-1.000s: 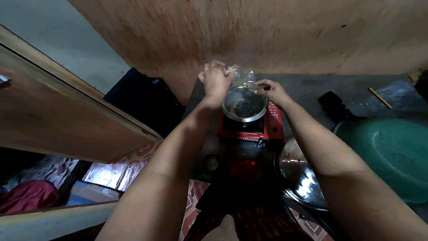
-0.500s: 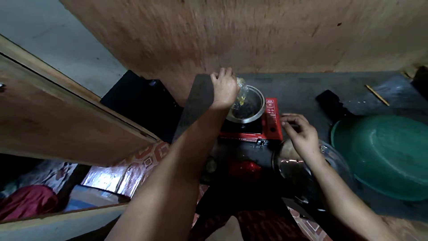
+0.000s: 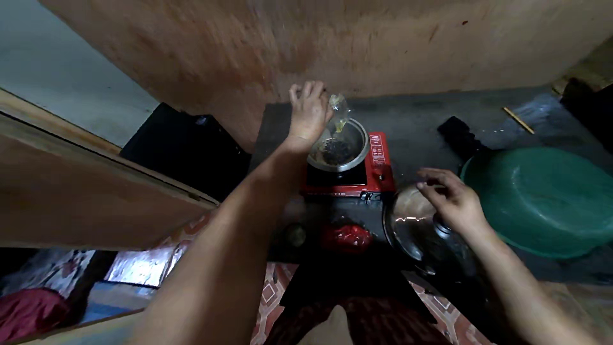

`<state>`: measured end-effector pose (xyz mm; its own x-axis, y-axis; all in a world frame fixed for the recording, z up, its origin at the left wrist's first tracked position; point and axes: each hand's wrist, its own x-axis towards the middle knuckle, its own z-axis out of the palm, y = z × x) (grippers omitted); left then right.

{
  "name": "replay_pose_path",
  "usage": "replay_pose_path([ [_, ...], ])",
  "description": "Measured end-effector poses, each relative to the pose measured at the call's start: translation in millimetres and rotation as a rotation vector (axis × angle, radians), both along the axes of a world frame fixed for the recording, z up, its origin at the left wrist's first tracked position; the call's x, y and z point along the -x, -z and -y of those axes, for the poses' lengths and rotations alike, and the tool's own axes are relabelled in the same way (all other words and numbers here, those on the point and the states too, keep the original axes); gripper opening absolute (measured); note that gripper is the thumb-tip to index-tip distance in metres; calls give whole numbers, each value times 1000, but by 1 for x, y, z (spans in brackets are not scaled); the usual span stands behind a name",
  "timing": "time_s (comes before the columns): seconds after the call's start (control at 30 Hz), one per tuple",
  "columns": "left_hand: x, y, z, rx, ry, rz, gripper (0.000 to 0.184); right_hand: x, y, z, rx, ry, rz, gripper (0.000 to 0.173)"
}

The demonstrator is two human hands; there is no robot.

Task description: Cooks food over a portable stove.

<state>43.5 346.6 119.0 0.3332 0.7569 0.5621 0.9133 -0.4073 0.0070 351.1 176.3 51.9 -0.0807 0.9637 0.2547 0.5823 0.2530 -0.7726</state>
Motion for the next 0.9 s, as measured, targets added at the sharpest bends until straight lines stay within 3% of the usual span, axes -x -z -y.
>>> replay_pose_path([
  [0.23, 14, -30, 17, -213, 46, 1, 16, 61, -63, -143, 64, -99, -86, 34],
  [0.37, 16, -37, 25, -259, 56, 9, 14, 96, -82, -192, 187, -225, -40, 42],
  [0.63, 19, -34, 32, -313, 65, 0, 14, 117, -87, -202, 309, -229, -182, 27],
  [0.9, 14, -35, 34, -315, 94, 13, 14, 115, -85, -198, 226, -203, -215, 20],
])
